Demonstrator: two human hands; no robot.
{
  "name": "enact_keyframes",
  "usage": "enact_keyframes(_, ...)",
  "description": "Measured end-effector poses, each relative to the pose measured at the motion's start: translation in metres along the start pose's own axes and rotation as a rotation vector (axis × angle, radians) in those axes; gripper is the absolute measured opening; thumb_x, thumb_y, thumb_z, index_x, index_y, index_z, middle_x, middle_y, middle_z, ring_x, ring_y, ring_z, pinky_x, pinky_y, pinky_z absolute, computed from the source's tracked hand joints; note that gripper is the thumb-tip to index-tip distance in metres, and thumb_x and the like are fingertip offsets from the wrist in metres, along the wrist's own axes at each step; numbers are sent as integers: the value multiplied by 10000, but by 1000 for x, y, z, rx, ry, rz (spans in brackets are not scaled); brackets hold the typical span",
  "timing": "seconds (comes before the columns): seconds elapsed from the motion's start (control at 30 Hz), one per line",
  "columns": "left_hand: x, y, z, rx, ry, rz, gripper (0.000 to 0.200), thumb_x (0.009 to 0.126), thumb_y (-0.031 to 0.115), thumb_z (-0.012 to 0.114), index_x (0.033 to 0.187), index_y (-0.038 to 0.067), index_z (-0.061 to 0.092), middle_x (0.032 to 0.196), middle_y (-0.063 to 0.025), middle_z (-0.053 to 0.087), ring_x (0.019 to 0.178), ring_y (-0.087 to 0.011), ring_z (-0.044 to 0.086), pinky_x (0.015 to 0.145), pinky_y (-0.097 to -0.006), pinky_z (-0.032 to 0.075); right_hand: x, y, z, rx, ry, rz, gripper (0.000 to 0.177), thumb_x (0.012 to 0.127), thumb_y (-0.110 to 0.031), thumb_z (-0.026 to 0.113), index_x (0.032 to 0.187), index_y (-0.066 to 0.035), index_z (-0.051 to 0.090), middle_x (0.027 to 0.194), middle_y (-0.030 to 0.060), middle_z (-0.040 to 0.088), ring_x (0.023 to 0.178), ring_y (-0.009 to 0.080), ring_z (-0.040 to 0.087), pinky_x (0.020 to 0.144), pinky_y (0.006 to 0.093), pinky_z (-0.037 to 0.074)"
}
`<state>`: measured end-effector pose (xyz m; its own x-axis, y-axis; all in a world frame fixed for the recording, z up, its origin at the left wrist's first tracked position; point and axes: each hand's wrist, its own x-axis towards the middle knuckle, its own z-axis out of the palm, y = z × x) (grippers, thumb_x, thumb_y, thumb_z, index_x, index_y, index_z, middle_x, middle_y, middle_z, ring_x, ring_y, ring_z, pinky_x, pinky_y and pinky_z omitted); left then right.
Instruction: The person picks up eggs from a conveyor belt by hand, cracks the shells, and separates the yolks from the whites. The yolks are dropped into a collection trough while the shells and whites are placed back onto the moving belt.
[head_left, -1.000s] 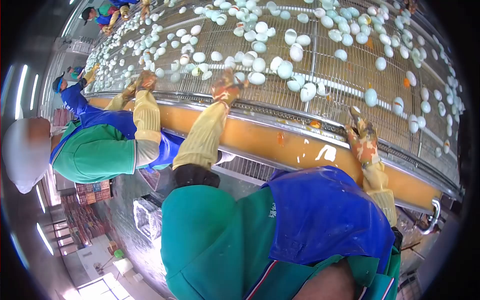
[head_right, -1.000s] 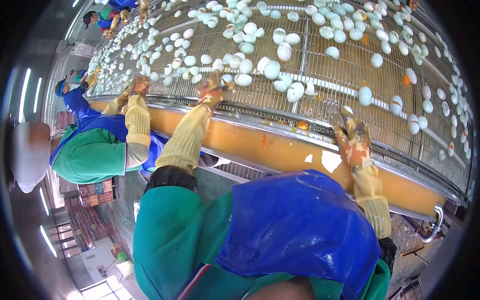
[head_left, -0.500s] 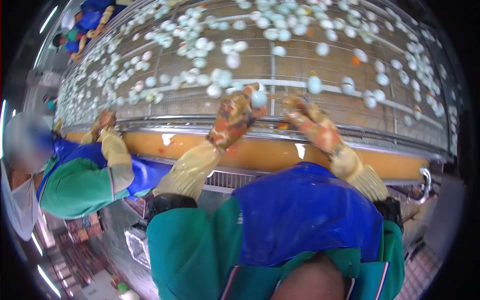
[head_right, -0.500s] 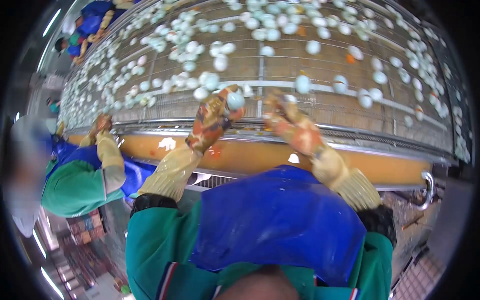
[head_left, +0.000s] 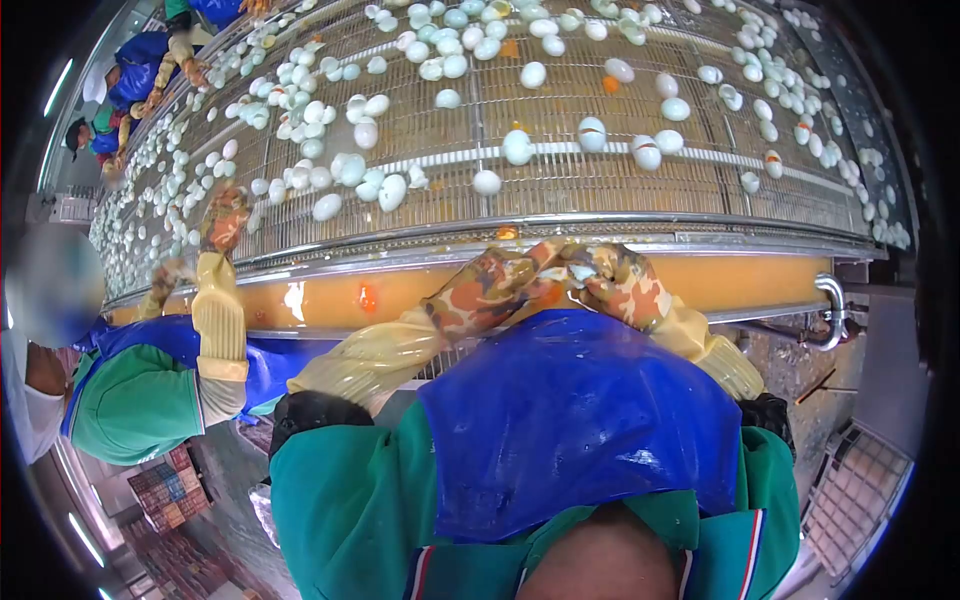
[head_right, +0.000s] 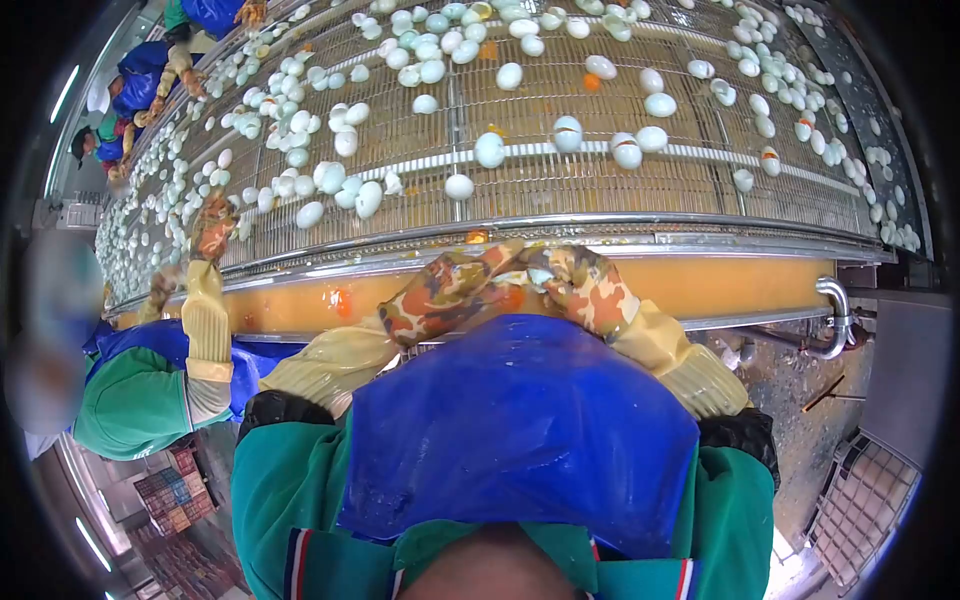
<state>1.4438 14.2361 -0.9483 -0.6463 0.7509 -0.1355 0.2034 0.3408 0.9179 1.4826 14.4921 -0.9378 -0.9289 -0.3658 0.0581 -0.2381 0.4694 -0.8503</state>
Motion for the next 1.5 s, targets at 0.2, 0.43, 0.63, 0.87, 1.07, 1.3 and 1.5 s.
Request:
enact_keyframes(0.2,21,-8,8,54,173,169,358,887,109,490,1232,14,468,1104,-80,591,876,-116,575,722,-220,490,-12,45,-63,287,305,298,384,841,-215,592,1175,-38,525,1035,162,615,921,279,603,768,393,486)
enact_keyframes(0.43,107,54,-47,11,776,-144,547,843,350,612,1278,68,438,1062,-101,590,868,-175,607,727,-279,519,50,163,-133,-353,730,349,556,808,-435,622,1196,-49,523,1027,171,613,895,291,595,761,392,482)
enact_keyframes(0.63,161,29,-5,-80,587,-286,536,846,299,626,1289,70,429,1093,-98,578,864,-177,622,677,-268,543,102,185,-75,-680,269,372,407,796,-408,583,1084,-121,578,1017,138,631,874,298,620,756,381,495)
enact_keyframes(0.87,196,31,49,-706,440,-326,484,848,299,640,1246,76,482,1067,-89,600,830,-128,623,647,-243,528,67,135,-89,443,-2,253,377,795,-249,607,1138,-101,552,1123,158,586,995,308,579,814,379,472)
enact_keyframes(1.07,201,66,89,-665,352,-396,394,841,275,658,1153,65,539,850,-36,642,590,-70,593,487,-189,473,9,117,-109,37,23,25,390,803,-177,614,1165,-63,526,1074,157,586,985,320,560,851,376,445)
enact_keyframes(1.3,180,37,120,-810,289,-385,274,852,134,618,1073,-16,556,871,-128,651,604,-151,620,506,-229,507,-40,93,-136,5,-5,-104,325,850,-151,571,1164,-77,533,1004,140,603,911,195,584,794,331,465)
enact_keyframes(1.5,164,35,138,26,134,41,215,834,42,598,1038,-21,588,934,-94,638,846,-152,595,727,-266,497,-63,97,-146,84,-59,-186,342,848,-180,585,1165,-63,534,1024,116,612,898,188,591,787,326,468)
